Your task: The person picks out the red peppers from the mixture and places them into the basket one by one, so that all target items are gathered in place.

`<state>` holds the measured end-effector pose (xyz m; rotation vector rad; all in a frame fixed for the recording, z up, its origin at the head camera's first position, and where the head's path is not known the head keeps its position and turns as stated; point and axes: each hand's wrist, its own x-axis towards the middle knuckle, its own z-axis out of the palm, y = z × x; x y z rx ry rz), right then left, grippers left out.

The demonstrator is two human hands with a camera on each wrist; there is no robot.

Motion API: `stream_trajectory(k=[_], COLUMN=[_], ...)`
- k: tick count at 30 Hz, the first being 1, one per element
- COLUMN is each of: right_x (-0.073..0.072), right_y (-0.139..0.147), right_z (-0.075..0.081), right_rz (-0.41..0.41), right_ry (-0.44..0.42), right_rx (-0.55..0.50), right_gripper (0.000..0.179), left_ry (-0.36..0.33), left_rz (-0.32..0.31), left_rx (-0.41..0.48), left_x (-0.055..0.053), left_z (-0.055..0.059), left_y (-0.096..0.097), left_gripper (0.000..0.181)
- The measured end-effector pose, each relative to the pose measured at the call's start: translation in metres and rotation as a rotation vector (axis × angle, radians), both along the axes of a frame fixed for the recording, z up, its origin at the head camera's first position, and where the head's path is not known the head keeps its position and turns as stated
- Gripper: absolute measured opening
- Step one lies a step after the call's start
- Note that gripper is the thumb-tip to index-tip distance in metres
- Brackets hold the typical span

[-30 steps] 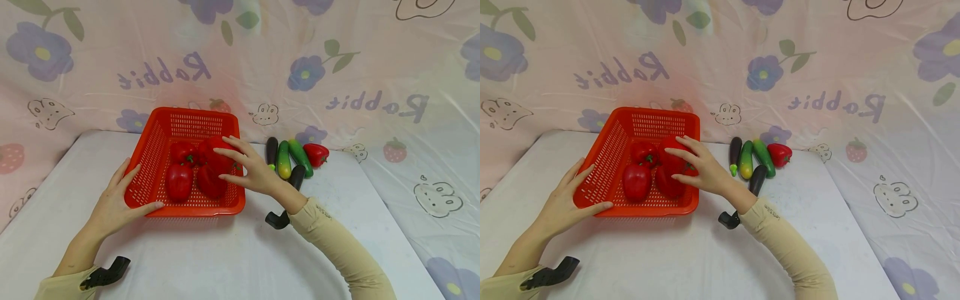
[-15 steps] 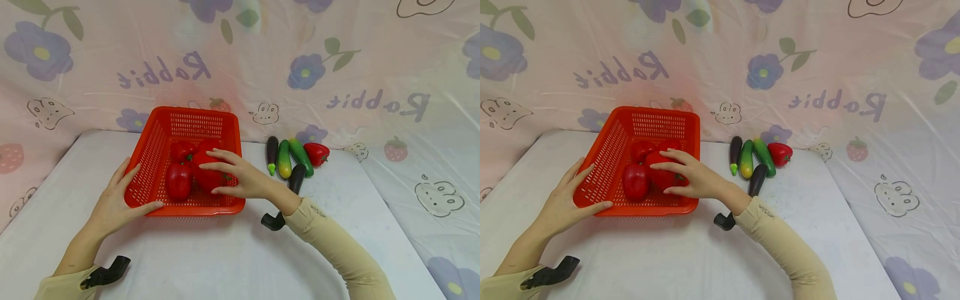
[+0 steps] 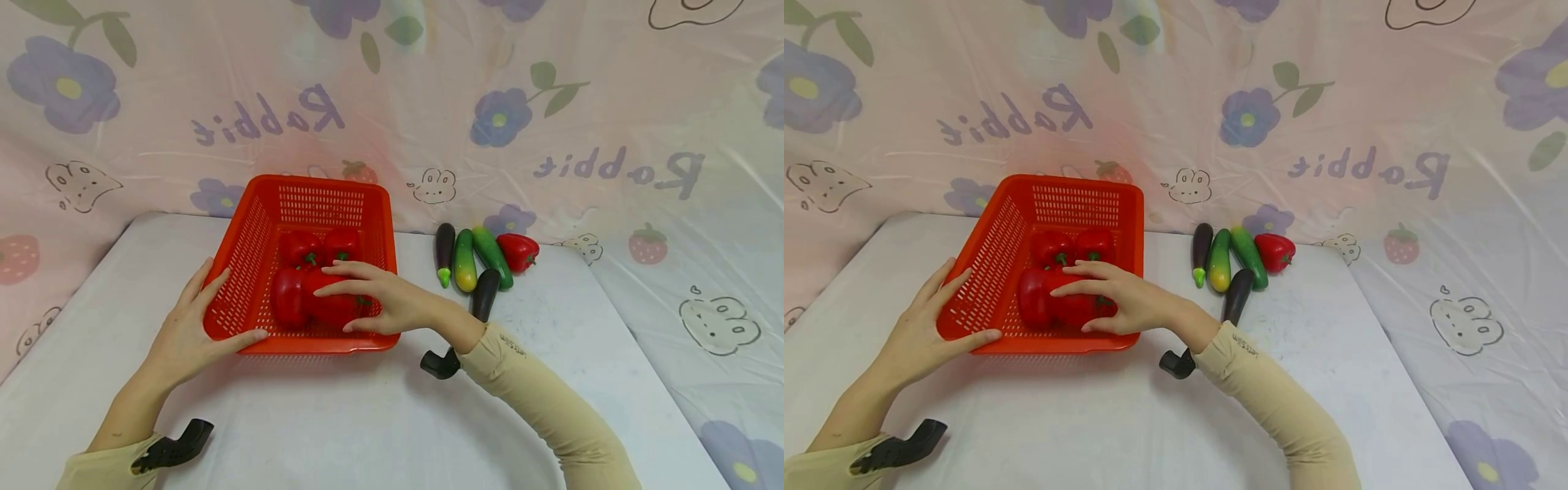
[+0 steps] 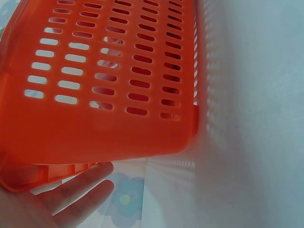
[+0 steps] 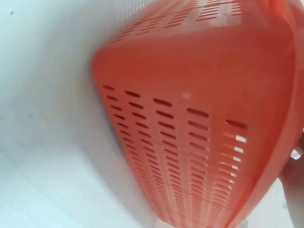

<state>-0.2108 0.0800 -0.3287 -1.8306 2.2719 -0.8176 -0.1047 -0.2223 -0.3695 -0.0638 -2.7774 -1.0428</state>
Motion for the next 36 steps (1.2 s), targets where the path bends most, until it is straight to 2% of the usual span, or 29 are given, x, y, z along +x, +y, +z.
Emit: stream_trajectory(k=[11,23,29,36], right_x=[0.003,0.003,0.003,0.003], right_y=[-0.005,-0.009,-0.010,-0.011], right_z=[0.002,0.000,-0.001,-0.001], right_rz=[0.021,0.051,0.035,-0.021], right_ry=[-0.055,-0.107,-0.139,-0.102], right_rx=[0.070,0.123,0.139,0.220], right_gripper=[0.054,0.042,0.039,0.046], left_ry=[0.009,0.007,0.009,0.012], left_rz=[-0.001,-0.001,0.000,-0.004], left_rx=[-0.004,0.004,-0.001,-0.003], left_x=[0.001,0.001,0.001,0.001], left_z=[0.000,0.000,0.001,0.000], left_y=[0.000,0.000,0.001,0.000], left_gripper=[0.109,0.108,0.108,0.108])
